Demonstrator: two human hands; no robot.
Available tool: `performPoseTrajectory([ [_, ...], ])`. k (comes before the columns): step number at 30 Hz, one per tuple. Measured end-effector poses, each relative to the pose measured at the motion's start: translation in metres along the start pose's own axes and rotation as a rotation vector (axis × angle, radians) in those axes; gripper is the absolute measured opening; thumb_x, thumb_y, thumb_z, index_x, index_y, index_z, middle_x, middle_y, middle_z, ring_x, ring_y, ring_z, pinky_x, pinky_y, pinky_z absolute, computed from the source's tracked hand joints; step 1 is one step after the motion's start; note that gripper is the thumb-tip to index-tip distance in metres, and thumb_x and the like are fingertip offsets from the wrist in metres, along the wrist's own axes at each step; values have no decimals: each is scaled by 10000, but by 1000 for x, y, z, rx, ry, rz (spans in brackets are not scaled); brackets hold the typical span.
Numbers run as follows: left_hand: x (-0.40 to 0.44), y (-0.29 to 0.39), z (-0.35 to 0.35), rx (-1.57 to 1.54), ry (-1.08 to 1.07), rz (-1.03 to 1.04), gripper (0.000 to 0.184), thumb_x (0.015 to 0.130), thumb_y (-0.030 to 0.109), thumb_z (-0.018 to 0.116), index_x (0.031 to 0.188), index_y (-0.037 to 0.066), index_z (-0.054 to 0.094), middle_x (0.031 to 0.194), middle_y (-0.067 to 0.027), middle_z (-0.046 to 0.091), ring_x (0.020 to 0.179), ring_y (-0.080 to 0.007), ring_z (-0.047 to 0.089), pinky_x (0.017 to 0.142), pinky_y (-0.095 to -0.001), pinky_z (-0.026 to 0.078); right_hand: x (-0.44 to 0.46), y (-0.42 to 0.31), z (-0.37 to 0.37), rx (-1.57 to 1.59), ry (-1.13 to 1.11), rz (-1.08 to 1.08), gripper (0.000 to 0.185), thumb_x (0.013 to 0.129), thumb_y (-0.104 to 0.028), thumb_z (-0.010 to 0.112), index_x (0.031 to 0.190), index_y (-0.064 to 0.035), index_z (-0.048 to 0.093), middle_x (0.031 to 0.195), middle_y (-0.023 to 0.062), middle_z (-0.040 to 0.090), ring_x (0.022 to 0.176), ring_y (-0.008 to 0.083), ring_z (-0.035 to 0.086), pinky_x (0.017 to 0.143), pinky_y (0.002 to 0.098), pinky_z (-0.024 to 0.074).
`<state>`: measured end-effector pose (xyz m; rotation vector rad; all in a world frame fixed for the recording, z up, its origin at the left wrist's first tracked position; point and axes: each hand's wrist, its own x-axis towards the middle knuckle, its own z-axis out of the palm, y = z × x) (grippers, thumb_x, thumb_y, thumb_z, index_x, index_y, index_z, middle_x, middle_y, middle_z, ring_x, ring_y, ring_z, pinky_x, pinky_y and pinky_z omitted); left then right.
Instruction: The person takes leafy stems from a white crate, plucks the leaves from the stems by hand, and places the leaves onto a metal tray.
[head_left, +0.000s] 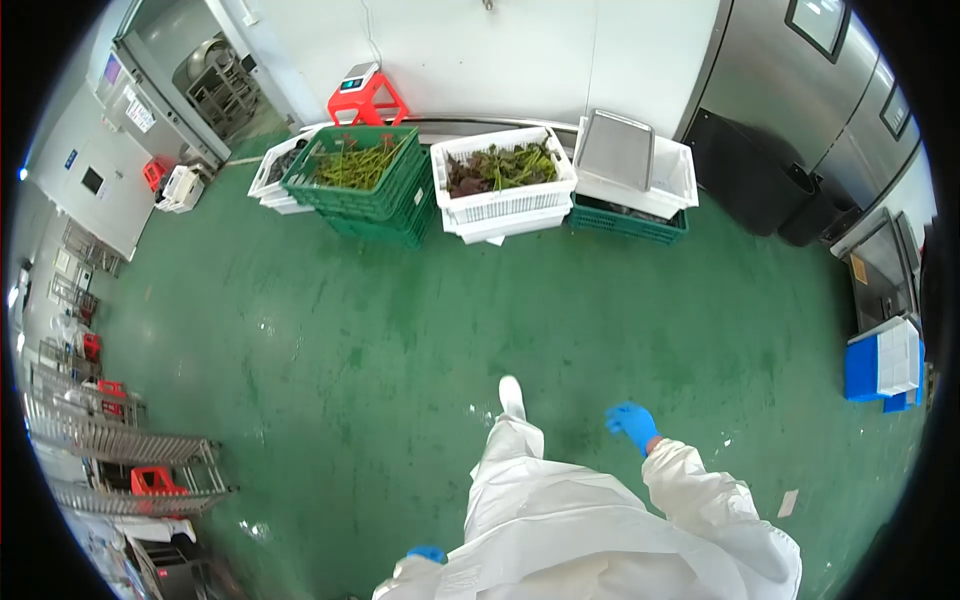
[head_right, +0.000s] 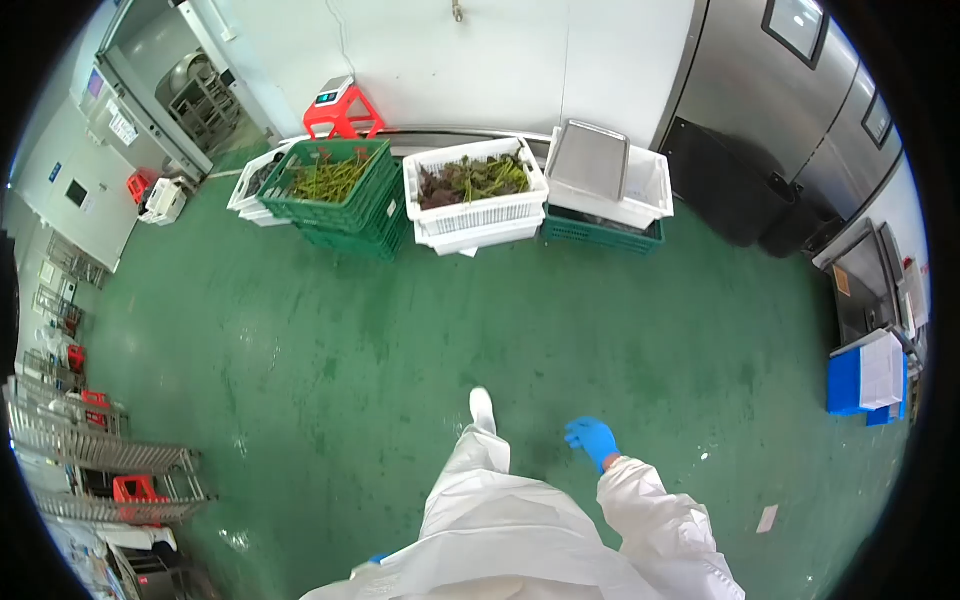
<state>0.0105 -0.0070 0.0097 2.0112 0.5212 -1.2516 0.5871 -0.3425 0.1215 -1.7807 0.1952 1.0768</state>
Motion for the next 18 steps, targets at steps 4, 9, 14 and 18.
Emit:
performPoseTrajectory([
  [4,88,8,-161,-254,236,-91,162,727,267,587,650,124,590,674,-130,609,539,-301,479,497,-425,362,122,-142,49,95,60,-230,176,897,-105,520,976,-24,654,854,79,667,719,166,630,671,285,508],
  [9,314,114,-472,-23,619,315,189,850,224,570,731,98,643,675,-127,605,530,-235,487,498,-399,377,197,-178,-1,-218,312,-105,179,844,-184,578,851,-36,679,758,75,658,676,145,612,648,314,492],
  [14,351,386,-817,-1168,472,370,160,862,80,603,997,21,665,928,-66,690,802,-121,632,689,-255,511,308,-234,-65,-474,375,89,246,802,-293,595,848,-66,677,777,130,665,720,292,635,672,384,488],
  [18,438,461,-930,-1071,505,370,153,872,83,590,989,32,673,931,-48,697,784,-126,630,709,-268,502,432,-324,-71,-682,322,-45,297,811,-347,581,899,-79,677,882,161,660,837,376,615,735,415,482],
])
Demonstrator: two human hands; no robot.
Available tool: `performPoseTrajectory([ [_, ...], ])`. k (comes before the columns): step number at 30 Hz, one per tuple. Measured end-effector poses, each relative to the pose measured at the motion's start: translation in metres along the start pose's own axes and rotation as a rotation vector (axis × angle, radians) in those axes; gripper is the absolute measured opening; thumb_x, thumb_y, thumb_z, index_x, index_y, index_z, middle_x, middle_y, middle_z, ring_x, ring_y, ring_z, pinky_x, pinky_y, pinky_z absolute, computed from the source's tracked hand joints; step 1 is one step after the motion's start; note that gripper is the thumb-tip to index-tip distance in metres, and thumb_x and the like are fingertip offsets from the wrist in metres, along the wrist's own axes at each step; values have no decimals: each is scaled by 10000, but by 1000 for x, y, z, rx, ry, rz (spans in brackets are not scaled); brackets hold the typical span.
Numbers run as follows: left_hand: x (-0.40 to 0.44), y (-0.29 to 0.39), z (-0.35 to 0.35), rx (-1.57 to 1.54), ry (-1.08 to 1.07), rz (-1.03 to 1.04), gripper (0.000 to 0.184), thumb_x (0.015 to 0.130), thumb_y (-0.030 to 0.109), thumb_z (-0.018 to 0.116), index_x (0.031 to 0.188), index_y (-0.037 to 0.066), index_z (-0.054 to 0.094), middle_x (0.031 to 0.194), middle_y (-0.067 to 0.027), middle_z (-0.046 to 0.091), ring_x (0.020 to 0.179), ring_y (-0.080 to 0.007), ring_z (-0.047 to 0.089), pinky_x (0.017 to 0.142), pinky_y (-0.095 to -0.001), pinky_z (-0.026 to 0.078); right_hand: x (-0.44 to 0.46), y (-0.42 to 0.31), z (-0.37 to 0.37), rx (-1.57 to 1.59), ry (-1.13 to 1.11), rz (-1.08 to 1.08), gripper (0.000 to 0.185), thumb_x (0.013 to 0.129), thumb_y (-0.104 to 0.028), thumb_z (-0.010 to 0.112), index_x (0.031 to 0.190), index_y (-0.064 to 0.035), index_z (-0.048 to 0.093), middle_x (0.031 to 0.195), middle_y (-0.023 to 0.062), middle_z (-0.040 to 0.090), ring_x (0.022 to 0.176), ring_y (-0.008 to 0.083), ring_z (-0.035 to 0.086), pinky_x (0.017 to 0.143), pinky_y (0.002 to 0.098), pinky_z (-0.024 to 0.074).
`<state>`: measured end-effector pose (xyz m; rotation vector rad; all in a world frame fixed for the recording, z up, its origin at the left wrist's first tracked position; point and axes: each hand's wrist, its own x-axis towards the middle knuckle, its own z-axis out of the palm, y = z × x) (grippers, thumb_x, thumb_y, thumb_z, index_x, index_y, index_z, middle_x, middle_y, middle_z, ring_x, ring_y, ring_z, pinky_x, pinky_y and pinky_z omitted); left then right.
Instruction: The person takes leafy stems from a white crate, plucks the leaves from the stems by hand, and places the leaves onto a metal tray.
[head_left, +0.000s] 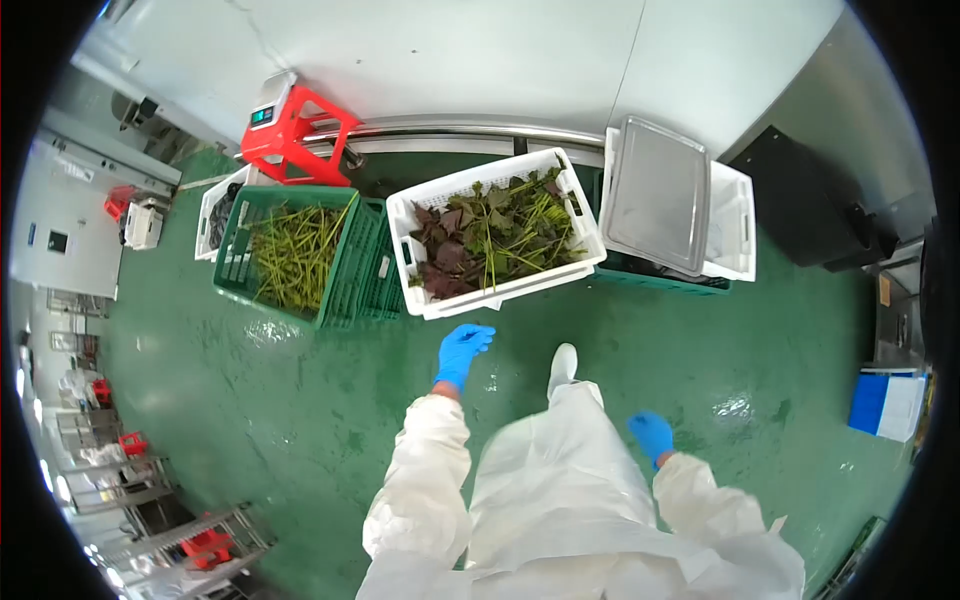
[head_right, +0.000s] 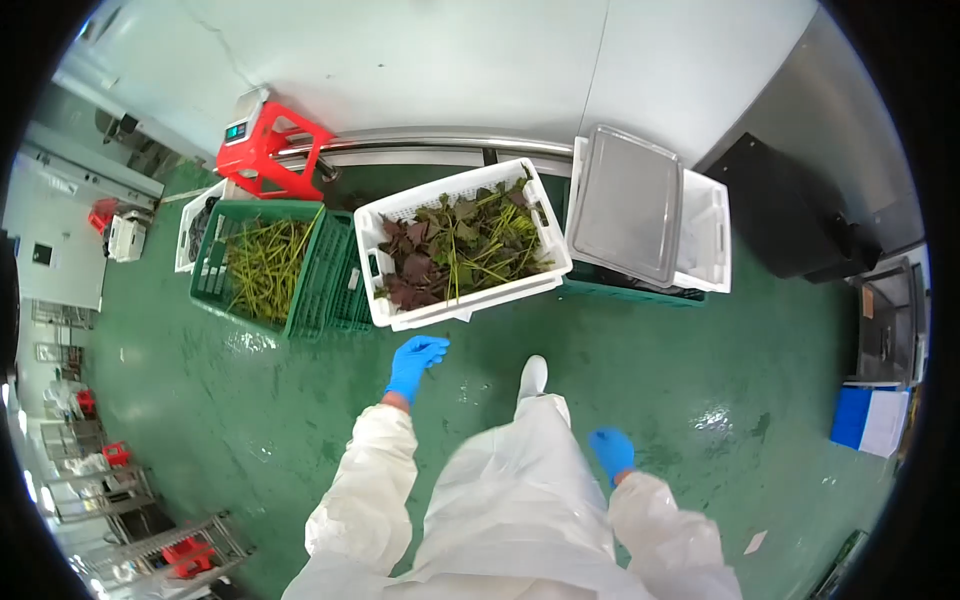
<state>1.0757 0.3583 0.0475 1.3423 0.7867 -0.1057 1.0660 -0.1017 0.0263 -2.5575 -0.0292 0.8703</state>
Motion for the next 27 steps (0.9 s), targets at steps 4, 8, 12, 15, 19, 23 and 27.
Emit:
performPoseTrajectory([
  [4,158,-26,23,242,74,135,122,837,108,632,920,74,715,853,-22,690,735,-129,617,685,-261,487,139,-118,-17,182,-71,-113,264,859,-309,554,952,-96,681,983,129,654,903,320,613,794,381,478],
  [8,301,-8,42,656,464,378,113,818,197,609,842,162,714,837,-112,648,800,-311,616,714,-407,488,249,-188,24,365,-171,-186,182,875,-216,559,971,-126,684,998,90,655,903,278,618,795,349,487],
  [12,419,-12,50,1268,666,298,215,776,299,678,924,143,673,868,-119,597,843,-325,582,684,-432,477,306,-254,47,335,-260,-203,158,876,-184,567,971,-133,683,948,74,666,867,260,629,766,339,500],
  [15,458,-25,37,1367,429,18,233,748,321,714,833,106,687,911,-138,608,870,-340,594,716,-436,488,351,-269,69,333,-254,-203,152,879,-172,570,977,-136,681,919,69,670,845,258,635,749,341,507],
  [19,445,-17,16,1170,388,127,222,737,330,726,791,125,663,843,-95,580,834,-301,564,706,-417,464,410,-321,61,252,71,-387,186,869,-149,590,1037,-159,667,933,77,660,835,287,614,727,376,496],
  [23,417,21,0,1021,300,159,193,741,309,722,810,134,676,798,-57,612,772,-289,591,683,-412,474,470,-401,18,44,151,-714,339,823,-87,584,1152,-164,614,1102,50,612,1000,266,564,897,408,430],
  [27,399,67,5,941,219,190,269,749,335,724,832,83,679,717,-101,627,622,-278,605,575,-363,472,504,-440,17,-280,259,-1016,375,784,-104,581,1156,-145,603,1163,41,585,1103,223,530,998,414,384],
])
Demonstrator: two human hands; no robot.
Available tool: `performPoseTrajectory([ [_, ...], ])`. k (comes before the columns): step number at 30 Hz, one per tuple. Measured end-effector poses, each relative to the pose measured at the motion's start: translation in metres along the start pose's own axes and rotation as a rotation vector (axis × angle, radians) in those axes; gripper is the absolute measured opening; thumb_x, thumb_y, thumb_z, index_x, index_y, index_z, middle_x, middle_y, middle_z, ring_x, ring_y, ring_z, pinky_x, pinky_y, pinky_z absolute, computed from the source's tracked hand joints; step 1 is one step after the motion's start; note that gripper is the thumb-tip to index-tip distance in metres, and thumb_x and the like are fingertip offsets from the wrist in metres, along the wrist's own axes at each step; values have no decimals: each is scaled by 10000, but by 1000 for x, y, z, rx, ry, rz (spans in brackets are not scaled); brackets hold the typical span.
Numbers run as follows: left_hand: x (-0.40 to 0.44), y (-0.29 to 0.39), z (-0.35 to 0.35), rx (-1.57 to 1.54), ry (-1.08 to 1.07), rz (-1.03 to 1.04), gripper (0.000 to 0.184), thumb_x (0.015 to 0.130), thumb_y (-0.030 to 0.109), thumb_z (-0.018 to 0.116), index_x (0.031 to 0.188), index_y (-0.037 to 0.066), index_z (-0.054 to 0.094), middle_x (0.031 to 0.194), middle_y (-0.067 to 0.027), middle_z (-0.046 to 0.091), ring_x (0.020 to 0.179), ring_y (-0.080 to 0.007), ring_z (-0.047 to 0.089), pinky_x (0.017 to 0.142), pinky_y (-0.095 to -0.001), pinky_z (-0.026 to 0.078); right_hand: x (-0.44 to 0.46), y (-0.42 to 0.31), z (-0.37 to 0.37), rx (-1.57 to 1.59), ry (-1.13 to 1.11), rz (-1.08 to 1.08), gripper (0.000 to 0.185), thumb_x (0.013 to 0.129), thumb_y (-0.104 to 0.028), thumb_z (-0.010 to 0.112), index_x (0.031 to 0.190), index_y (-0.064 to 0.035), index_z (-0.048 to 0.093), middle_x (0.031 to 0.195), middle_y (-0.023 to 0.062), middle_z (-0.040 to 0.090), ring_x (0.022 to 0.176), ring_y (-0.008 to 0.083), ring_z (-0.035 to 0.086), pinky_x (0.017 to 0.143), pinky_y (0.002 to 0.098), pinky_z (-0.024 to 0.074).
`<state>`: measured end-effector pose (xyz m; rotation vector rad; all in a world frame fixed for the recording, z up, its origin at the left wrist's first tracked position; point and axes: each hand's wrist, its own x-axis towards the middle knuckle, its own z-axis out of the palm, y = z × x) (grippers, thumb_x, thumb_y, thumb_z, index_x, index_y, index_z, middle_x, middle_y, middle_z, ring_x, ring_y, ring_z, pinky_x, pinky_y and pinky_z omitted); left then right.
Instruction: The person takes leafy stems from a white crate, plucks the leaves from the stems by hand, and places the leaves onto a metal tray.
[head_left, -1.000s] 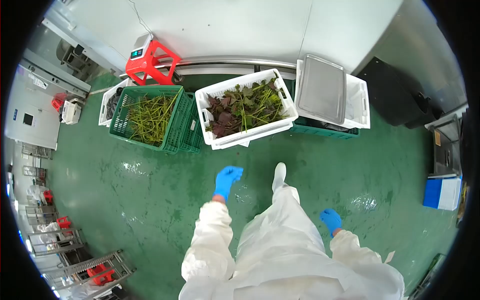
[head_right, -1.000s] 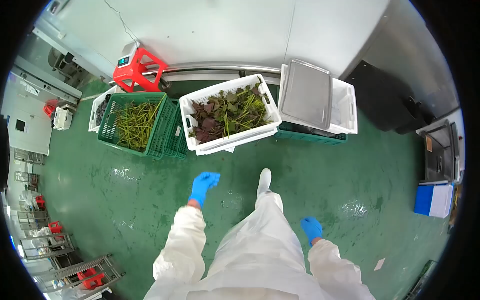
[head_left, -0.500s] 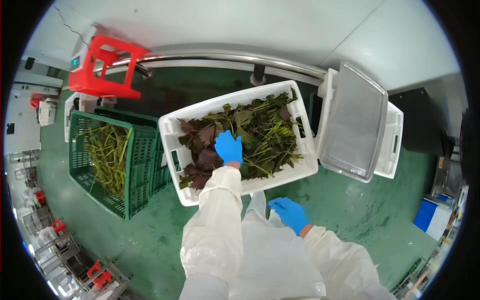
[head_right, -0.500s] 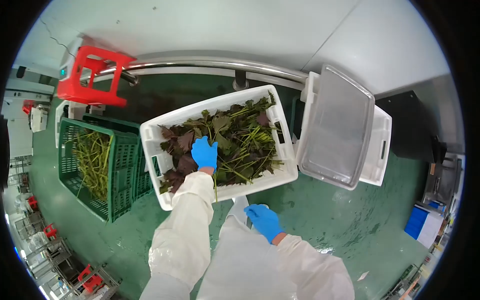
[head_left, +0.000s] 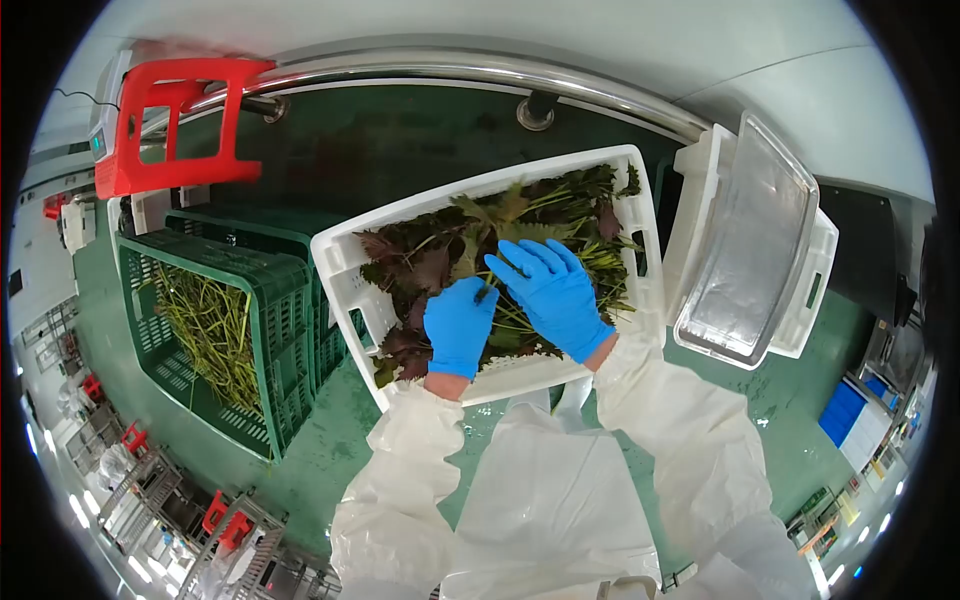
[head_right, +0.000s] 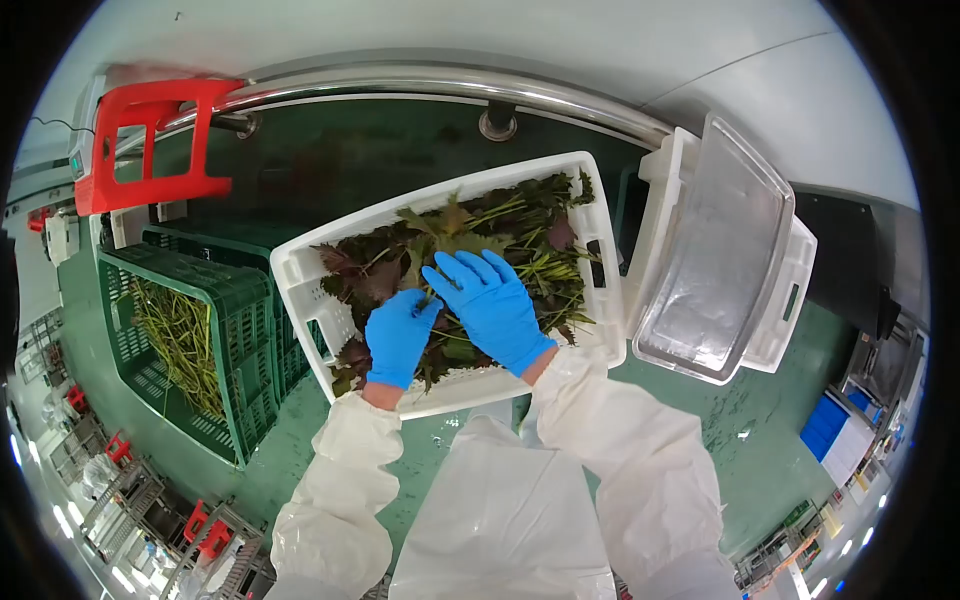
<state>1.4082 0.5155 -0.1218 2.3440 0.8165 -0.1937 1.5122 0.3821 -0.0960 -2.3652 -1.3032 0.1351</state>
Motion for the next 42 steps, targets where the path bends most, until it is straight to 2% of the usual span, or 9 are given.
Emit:
performPoseTrajectory([
  [11,-26,26,6,-368,-4,-33,183,877,184,612,964,38,678,692,-90,643,548,-191,556,560,-300,448,-7,25,-2,-119,-248,-159,135,778,-122,556,893,-89,618,786,60,587,828,214,575,908,393,425],
  [14,-30,44,2,-561,-89,-190,184,899,145,570,999,44,686,688,-51,652,500,-130,503,518,-257,409,-1,24,-10,62,-241,84,48,805,-113,553,798,-84,590,776,65,591,778,223,577,802,368,449],
  [17,-27,58,-5,-798,-246,-457,207,923,136,536,1012,29,690,686,-20,644,456,-62,415,441,-210,325,-6,51,-15,780,269,865,91,842,-146,571,777,-83,582,775,59,600,739,244,583,712,354,461],
  [25,-23,79,-11,-1287,-322,-713,238,951,149,510,1045,-18,650,726,-35,634,437,-27,346,382,-181,222,-39,52,-40,420,-220,205,252,849,-274,618,1096,-234,643,758,56,550,694,255,566,592,379,463],
  [32,-26,106,7,-1094,-232,-684,155,935,139,540,891,14,622,684,-93,659,432,-49,369,390,-189,267,-40,79,-32,185,-252,-88,53,789,-177,596,787,-129,575,730,75,521,723,254,552,614,399,448],
  [35,-29,108,21,-963,-189,-647,194,919,131,564,756,27,578,669,-90,667,426,-43,377,400,-195,285,-36,84,-31,175,-256,-19,97,783,-179,607,836,-98,595,771,74,556,746,263,560,646,404,458],
  [38,-26,117,21,-853,-185,-604,232,913,122,567,705,19,558,693,-99,676,411,-47,377,391,-205,282,-51,113,-18,693,-5,633,158,800,-190,617,909,-76,612,837,80,590,737,254,571,638,375,472],
  [41,-24,107,15,-709,-177,-535,236,904,124,577,693,21,559,657,-81,670,429,-41,394,405,-215,300,-55,111,-21,927,248,510,183,824,-185,615,981,-92,624,884,89,609,708,243,577,610,333,481],
  [42,-25,105,13,-624,-174,-492,240,902,126,581,687,22,557,641,-73,666,437,-41,403,416,-219,313,-61,114,-22,654,207,371,167,858,-158,585,1017,-123,622,797,71,570,644,223,560,552,319,462],
])
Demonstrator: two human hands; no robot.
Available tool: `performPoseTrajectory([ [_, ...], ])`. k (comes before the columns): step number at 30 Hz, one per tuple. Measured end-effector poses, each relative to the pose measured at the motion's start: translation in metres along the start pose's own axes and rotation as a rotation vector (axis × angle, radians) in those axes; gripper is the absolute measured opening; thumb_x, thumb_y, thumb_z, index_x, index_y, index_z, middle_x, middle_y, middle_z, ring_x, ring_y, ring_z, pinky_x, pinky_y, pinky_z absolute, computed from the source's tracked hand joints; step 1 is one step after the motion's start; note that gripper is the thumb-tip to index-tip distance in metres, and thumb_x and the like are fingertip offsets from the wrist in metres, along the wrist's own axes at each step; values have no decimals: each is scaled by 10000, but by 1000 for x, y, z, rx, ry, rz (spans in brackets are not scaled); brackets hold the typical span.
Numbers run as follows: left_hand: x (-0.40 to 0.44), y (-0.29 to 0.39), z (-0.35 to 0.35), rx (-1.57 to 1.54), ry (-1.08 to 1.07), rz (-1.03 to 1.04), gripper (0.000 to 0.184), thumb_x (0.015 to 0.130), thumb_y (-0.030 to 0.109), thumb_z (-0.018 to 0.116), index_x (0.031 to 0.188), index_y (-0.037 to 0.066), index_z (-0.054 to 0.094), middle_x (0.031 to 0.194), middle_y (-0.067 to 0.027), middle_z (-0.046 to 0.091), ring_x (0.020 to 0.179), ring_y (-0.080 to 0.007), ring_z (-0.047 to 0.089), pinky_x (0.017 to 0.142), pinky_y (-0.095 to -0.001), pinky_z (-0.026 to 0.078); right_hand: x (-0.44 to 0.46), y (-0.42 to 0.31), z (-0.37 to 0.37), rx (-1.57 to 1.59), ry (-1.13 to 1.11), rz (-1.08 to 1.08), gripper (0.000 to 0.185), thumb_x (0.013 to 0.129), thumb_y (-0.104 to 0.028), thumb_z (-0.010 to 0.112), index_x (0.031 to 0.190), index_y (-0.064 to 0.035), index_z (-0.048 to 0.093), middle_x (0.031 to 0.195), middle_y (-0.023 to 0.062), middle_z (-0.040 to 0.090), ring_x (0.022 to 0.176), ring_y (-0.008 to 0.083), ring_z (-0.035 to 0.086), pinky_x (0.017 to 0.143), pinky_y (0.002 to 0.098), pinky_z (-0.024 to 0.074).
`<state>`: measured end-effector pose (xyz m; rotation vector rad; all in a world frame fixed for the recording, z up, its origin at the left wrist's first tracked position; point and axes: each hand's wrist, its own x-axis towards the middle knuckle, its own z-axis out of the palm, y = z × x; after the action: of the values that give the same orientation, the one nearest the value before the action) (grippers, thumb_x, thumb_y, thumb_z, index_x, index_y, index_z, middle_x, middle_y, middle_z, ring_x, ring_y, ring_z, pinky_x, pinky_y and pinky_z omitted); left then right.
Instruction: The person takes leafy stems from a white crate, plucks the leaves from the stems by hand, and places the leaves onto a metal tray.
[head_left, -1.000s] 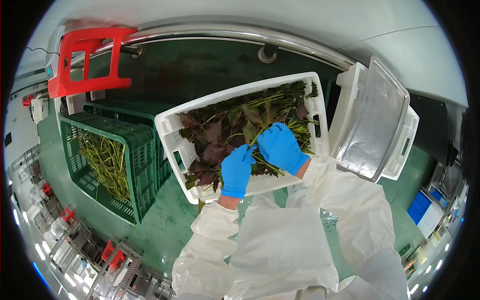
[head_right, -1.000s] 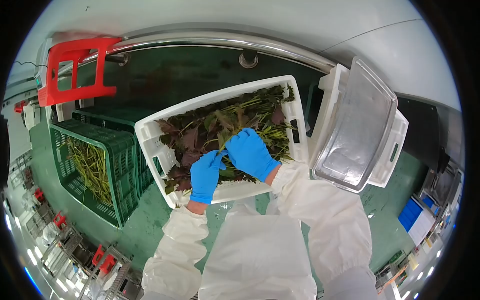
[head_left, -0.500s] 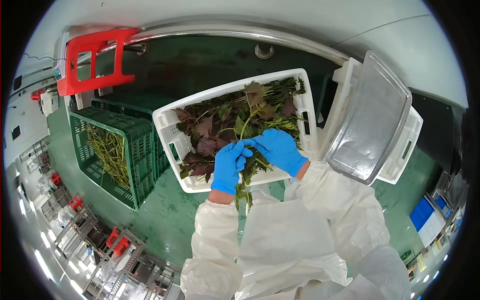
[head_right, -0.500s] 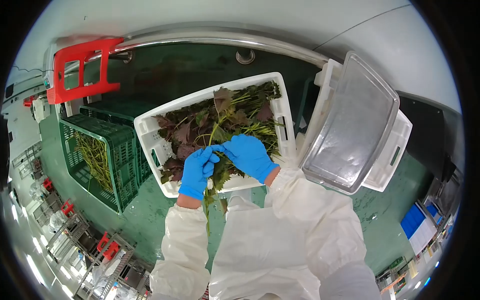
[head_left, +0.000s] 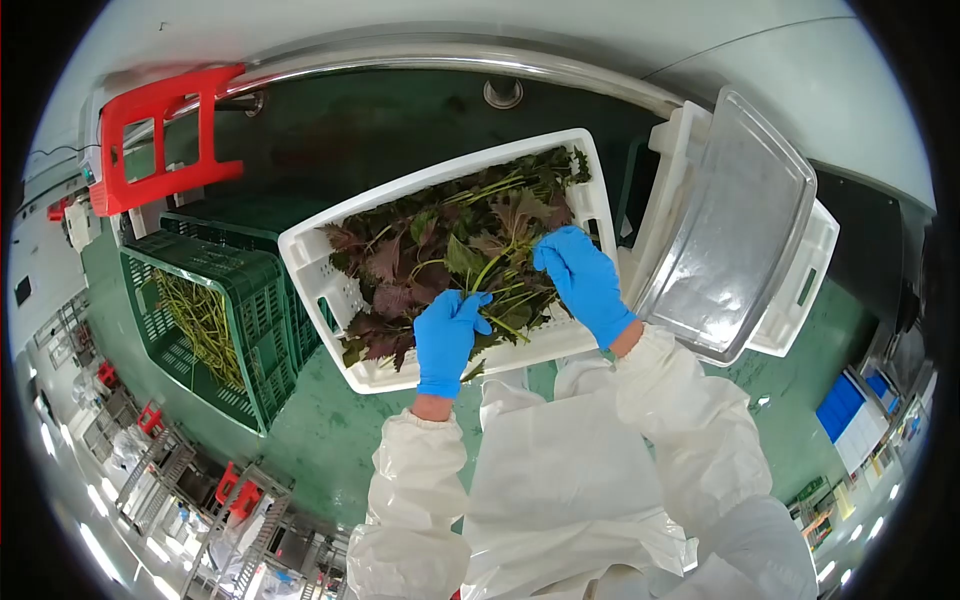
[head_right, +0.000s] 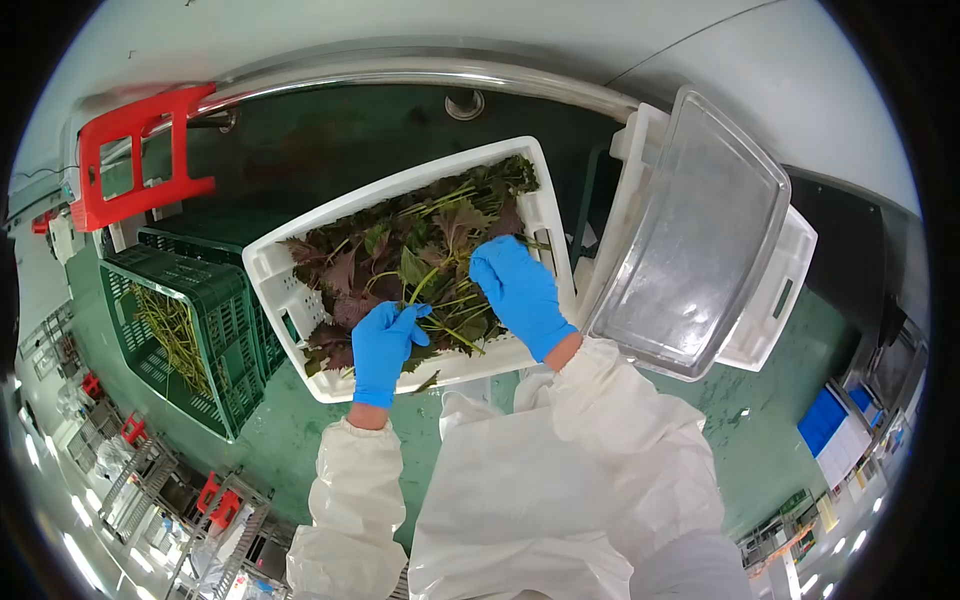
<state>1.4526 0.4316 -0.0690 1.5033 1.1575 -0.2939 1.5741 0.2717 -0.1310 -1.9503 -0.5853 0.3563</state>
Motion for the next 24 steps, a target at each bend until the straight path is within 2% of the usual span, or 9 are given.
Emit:
performPoseTrajectory([
  [4,-2,14,-6,144,16,111,219,890,136,596,705,19,583,586,-52,645,477,-44,456,470,-230,366,21,-32,-11,-694,-243,-294,215,841,-129,572,1053,-139,609,701,26,486,621,181,517,522,319,418],
  [6,-1,14,-11,169,-1,136,168,893,143,592,780,19,594,600,-61,644,501,-81,535,490,-247,403,29,-25,-1,-1012,-377,-427,242,819,-129,574,1059,-143,603,671,7,446,623,159,495,517,319,391],
  [9,-1,15,-18,201,-12,167,144,891,141,596,820,15,600,608,-73,637,529,-106,594,504,-253,428,31,-15,1,-985,-368,-592,265,783,-146,578,1046,-136,599,682,13,459,646,156,487,537,313,373],
  [12,1,10,-22,168,-3,199,148,896,141,592,848,11,645,633,-56,653,530,-76,553,514,-231,412,31,-16,5,-986,-433,-565,291,796,-107,560,1083,-120,609,679,22,451,642,177,486,538,349,383],
  [15,3,1,-20,35,-54,145,171,908,141,580,869,-1,665,672,-56,671,492,-55,495,482,-219,379,34,-15,10,-847,-488,-326,235,783,-84,557,1004,-106,634,740,31,507,693,195,522,602,350,422],
  [17,5,-8,-25,-81,-130,12,177,914,133,570,885,-16,661,716,-71,680,458,-48,450,441,-214,342,30,16,7,-349,-198,49,139,827,-72,536,920,-85,640,799,23,551,740,187,543,692,328,440],
  [19,15,-17,-41,-205,-223,-178,180,919,118,560,912,-33,656,776,-91,689,422,-40,392,397,-208,292,47,17,-21,96,-13,383,112,882,-116,522,889,-80,628,852,91,606,833,219,576,778,305,449],
  [22,17,-22,-52,-436,-264,-320,203,934,123,536,994,-45,633,761,-79,660,390,-36,307,362,-202,222,23,8,-24,357,14,418,149,917,-141,507,906,-120,655,818,70,605,756,206,570,726,283,454],
  [24,21,-30,-61,-598,-362,-398,229,942,159,534,1026,-35,623,701,-40,620,395,-35,312,357,-201,205,8,-15,-20,137,-59,525,144,919,-171,525,974,-132,652,819,58,625,716,210,580,681,284,469],
])
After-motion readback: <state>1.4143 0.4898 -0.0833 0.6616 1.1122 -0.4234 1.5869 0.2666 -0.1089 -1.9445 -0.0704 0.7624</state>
